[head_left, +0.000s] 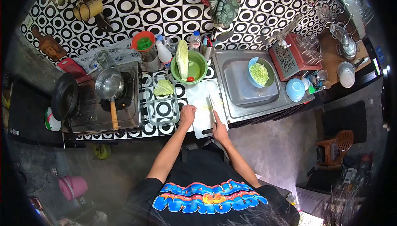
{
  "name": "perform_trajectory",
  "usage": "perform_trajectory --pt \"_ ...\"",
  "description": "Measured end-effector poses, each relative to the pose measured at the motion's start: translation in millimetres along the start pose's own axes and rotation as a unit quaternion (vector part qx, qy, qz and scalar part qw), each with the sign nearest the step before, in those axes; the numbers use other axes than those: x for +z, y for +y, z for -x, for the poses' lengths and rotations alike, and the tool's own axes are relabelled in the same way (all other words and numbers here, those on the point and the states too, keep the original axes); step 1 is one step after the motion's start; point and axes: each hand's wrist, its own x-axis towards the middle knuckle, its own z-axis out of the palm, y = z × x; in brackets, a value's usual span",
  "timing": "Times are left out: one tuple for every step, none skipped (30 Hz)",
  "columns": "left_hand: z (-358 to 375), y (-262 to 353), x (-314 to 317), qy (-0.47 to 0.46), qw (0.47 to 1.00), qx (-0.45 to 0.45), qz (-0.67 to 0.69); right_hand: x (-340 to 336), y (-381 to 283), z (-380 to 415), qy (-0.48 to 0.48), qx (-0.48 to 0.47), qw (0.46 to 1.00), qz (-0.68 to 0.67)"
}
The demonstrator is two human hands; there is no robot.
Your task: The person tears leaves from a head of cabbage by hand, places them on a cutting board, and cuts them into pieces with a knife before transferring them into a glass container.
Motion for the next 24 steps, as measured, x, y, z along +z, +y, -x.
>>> perform_trajectory --pt "0.6 1.4 2.0 0.002 1.000 -0.020 0.018 1.4 -0.5 1.0 -0.014 0.010 1.000 -0.015" --pt "0.7 3.3 4.4 0.004 0.999 -0.040 0.036 3.7 -1.4 1.7 -0.027 0.020 0.999 -0.029" --pt "1.0 2.6 9.2 0.006 0.997 -0.060 0.054 4.8 0.0 2.6 -0.041 0.030 0.998 -0.043" --pt "0.9 2.5 14.2 0.006 0.995 -0.061 0.074 8.2 7.0 1.6 -0.049 -0.007 0.998 -0.049" --pt "-0.4 3.2 19.5 0.005 0.994 -0.061 0.094 9.7 11.1 0.6 -0.063 -0.021 0.997 -0.044" --pt "-2.3 5.1 23.7 0.005 0.992 -0.060 0.113 9.2 11.9 -1.1 -0.076 -0.034 0.996 -0.039" --pt "-3.8 7.5 28.1 0.011 0.990 -0.057 0.125 7.4 13.4 -3.3 -0.088 -0.047 0.994 -0.034" --pt "-5.0 9.7 32.9 0.015 0.989 -0.054 0.137 3.6 16.1 -5.4 -0.089 -0.052 0.994 -0.048" --pt "-5.5 11.7 35.7 0.020 0.987 -0.051 0.149 -4.0 13.5 -6.9 -0.089 -0.041 0.994 -0.054" --pt "-6.7 13.4 36.1 0.015 0.987 -0.054 0.154 -12.7 10.6 -9.3 -0.090 -0.030 0.994 -0.059" --pt "-6.9 14.3 35.9 0.020 0.986 -0.053 0.154 -20.6 7.9 -10.9 -0.091 -0.018 0.994 -0.065" --pt "-6.2 14.2 35.4 0.026 0.986 -0.051 0.154 -24.5 11.3 -12.2 -0.081 -0.023 0.995 -0.057" --pt "-5.9 13.7 34.2 0.031 0.986 -0.050 0.154 -28.4 14.6 -13.4 -0.071 -0.027 0.996 -0.050" --pt "-5.8 12.6 32.5 0.039 0.987 -0.049 0.148 -32.4 18.1 -14.5 -0.082 -0.013 0.995 -0.047" --pt "-5.6 8.4 33.0 0.047 0.988 -0.048 0.141 -35.3 19.5 -15.1 -0.092 0.002 0.995 -0.044" --pt "-4.7 4.3 34.1 0.055 0.988 -0.047 0.135 -40.7 15.7 -14.8 -0.126 0.041 0.990 -0.039" --pt "-3.1 0.1 35.6 0.057 0.988 -0.043 0.134 -38.1 22.3 -13.9 -0.116 0.006 0.992 -0.045" --pt "-0.9 0.6 33.2 0.059 0.988 -0.040 0.134 -34.9 28.0 -12.2 -0.107 -0.030 0.992 -0.052" --pt "1.9 1.4 31.1 0.062 0.988 -0.037 0.133 -32.7 33.9 -11.3 -0.099 -0.066 0.991 -0.058" --pt "5.0 2.6 29.3 0.049 0.989 -0.056 0.131 -32.2 40.3 -11.9 -0.098 -0.076 0.991 -0.054" --pt "8.7 4.0 27.6 0.047 0.989 -0.054 0.128 -36.4 38.0 -12.0 -0.097 -0.087 0.990 -0.050" --pt "12.8 5.4 25.7 0.044 0.990 -0.052 0.125 -40.5 35.7 -12.3 -0.096 -0.098 0.989 -0.047" --pt "16.7 6.6 24.2 0.041 0.990 -0.051 0.122 -46.0 34.5 -11.9 -0.127 -0.083 0.988 -0.029" --pt "20.4 8.7 22.8 0.050 0.990 -0.055 0.118 -57.2 25.4 -10.5 -0.158 -0.067 0.985 -0.009"
